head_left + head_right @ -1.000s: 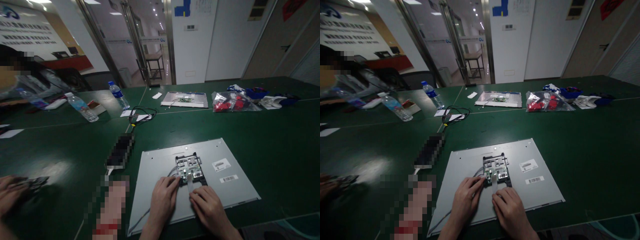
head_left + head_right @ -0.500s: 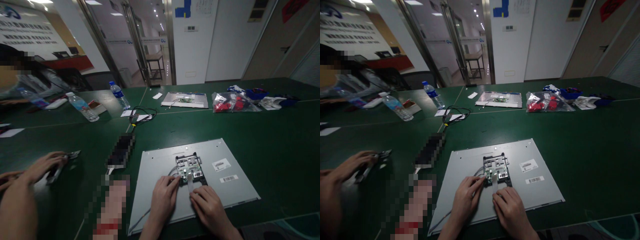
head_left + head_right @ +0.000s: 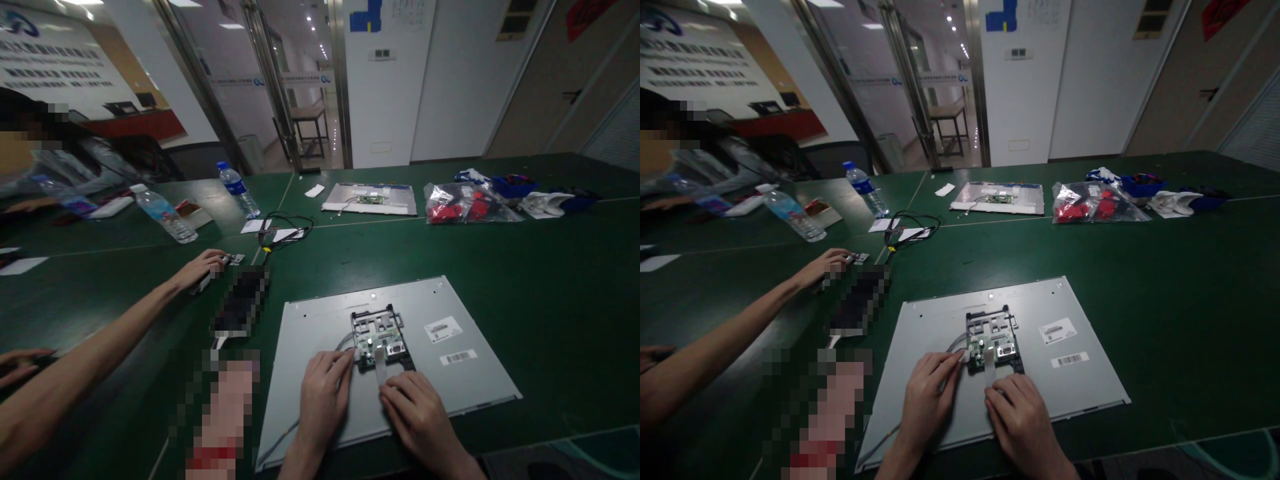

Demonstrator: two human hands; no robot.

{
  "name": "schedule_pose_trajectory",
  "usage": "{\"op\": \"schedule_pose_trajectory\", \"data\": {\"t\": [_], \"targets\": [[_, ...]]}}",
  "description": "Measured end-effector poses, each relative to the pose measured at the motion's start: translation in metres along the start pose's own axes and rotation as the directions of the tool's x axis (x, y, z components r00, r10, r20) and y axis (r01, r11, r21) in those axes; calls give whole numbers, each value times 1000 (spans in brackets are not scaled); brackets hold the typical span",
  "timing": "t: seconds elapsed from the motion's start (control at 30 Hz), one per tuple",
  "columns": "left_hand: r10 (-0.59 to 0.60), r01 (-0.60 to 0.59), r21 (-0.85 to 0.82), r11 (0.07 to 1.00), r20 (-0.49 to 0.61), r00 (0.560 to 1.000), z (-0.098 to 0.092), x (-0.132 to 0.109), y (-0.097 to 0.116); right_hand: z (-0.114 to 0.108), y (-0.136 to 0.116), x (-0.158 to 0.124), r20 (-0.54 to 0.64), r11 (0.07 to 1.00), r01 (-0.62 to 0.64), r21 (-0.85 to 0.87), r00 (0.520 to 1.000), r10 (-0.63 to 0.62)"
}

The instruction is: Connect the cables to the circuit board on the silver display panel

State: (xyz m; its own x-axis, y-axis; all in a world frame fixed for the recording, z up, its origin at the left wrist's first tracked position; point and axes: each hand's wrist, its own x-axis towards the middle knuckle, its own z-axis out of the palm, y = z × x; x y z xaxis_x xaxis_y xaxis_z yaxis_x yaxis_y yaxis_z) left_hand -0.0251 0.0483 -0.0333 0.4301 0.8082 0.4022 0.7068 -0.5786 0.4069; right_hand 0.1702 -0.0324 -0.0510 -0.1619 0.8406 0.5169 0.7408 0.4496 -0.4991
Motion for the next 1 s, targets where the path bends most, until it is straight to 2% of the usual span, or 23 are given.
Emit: {"op": "schedule_pose_trajectory", "data": {"t": [0.1, 0.37, 0.63, 0.8, 1.0], "targets": [[-8, 9, 62, 998, -11, 1000, -2, 0, 3, -1, 0, 1, -2, 1000, 5, 4, 1000, -5], [-3, 20, 195, 981, -85, 996, -23, -2, 18, -1, 0, 2, 12, 1000, -12, 25, 1000, 11], [-19, 18, 302, 953, 0, 1000, -10, -15, 6, -2, 0, 3, 24, 1000, -18, 21, 1000, 18], [-16, 7, 274, 962, 32, 999, -7, -10, 5, -3, 0, 4, 8, 1000, -9, 21, 1000, 8], [-16, 11, 228, 974, 21, 1000, -4, -8, 3, -2, 0, 4, 12, 1000, -5, 15, 1000, 4]]}}
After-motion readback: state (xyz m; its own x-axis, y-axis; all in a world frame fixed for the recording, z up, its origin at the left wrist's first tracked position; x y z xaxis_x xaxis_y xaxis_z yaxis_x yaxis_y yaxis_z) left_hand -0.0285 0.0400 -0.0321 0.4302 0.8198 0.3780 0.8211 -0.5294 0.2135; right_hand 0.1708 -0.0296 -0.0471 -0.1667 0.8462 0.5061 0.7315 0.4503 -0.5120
